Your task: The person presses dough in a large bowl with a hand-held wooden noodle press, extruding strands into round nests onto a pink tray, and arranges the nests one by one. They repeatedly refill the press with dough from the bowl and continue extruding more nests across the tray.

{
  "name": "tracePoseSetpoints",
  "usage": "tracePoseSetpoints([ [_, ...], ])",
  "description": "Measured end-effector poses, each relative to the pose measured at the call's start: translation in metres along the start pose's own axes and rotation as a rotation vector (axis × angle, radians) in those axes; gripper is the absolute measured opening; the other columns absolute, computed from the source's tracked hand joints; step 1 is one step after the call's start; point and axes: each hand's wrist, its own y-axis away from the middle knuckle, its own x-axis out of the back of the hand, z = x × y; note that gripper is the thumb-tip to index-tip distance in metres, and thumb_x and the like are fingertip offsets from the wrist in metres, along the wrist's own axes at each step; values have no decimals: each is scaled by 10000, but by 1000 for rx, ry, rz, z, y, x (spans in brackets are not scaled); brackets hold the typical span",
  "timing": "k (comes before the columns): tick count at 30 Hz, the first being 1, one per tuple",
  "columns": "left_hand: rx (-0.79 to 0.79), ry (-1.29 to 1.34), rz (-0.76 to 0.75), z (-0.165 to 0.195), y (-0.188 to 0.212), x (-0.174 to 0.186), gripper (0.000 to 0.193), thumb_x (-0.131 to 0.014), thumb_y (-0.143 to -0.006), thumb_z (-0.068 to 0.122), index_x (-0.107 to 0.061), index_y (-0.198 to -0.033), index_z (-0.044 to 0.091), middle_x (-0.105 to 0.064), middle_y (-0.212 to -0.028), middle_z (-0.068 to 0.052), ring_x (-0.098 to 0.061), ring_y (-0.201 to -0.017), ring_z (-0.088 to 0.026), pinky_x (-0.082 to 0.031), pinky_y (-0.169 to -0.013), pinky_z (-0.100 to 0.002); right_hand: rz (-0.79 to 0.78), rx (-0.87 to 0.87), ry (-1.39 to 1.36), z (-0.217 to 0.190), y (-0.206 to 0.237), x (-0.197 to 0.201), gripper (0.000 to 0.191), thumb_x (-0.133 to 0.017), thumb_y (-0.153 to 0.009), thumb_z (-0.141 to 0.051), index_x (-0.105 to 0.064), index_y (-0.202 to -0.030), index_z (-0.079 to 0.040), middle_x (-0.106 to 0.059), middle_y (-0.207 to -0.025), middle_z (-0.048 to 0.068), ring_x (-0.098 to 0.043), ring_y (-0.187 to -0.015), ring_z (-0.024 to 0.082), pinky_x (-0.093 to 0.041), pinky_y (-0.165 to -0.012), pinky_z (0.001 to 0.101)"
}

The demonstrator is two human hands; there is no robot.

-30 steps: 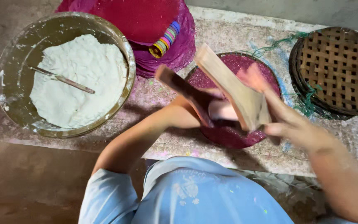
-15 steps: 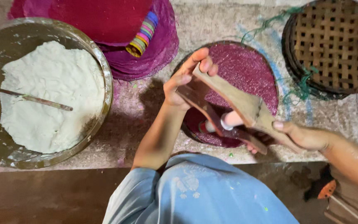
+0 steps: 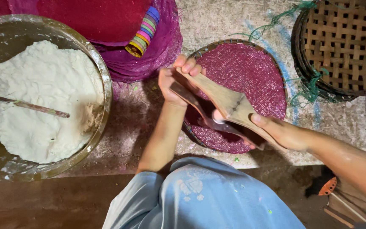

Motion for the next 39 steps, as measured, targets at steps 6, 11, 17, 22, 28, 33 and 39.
tracePoseSetpoints([
  [6,-28,-21,-34,-3,-19,3,185,-421,-968,300,-525,-994,148,-548,-962,-10,-552,-980,-196,-473,-1058,-438,181,-46,116,-16,4,8,851,-258,-905,-711,-803,-920,-57,-777,-757,93,-705,-708,206,-569,-693,353],
  [11,-21,-112,-22,20,-9,-13,206,-401,-985,320,-516,-999,150,-547,-951,-1,-552,-962,-190,-491,-1036,-427,102,46,33,-20,-1,-9,858,-268,-922,-716,-782,-881,-31,-744,-708,101,-679,-640,202,-556,-614,363],
  [17,-97,-72,19,-18,-8,-17,213,-417,-1002,353,-510,-1000,162,-546,-955,-5,-551,-972,-193,-474,-1033,-431,165,-4,125,-15,19,7,808,-279,-917,-682,-779,-862,-50,-738,-714,73,-724,-631,177,-584,-627,352],
  [22,-85,-145,-108,-5,-45,-24,282,-449,-986,416,-552,-1036,157,-557,-977,4,-559,-996,-184,-460,-1078,-403,333,-18,107,-15,10,18,762,-347,-955,-631,-787,-844,-19,-712,-673,122,-646,-612,223,-516,-577,375],
  [28,229,-523,621,22,-20,-18,674,-266,-962,497,-622,-1168,-37,-684,-1020,-125,-632,-899,-200,-514,-882,-341,250,90,52,-14,0,25,718,-394,-959,-613,-801,-894,-25,-782,-739,100,-721,-680,190,-566,-627,342],
  [33,692,-1185,541,16,39,21,471,-215,-1109,366,-533,-1266,55,-593,-888,-149,-391,-507,-71,-259,-428,-243,254,128,102,-7,-8,32,713,-390,-970,-605,-806,-893,-31,-790,-742,91,-727,-689,181,-563,-645,342],
  [39,566,-1314,436,7,78,30,530,-322,-1076,284,-321,-1582,128,-750,-1198,-82,-421,-507,-42,-329,-438,-222,289,225,20,15,-28,32,697,-401,-1003,-606,-752,-963,-4,-776,-826,100,-733,-760,176,-571,-701,332],
])
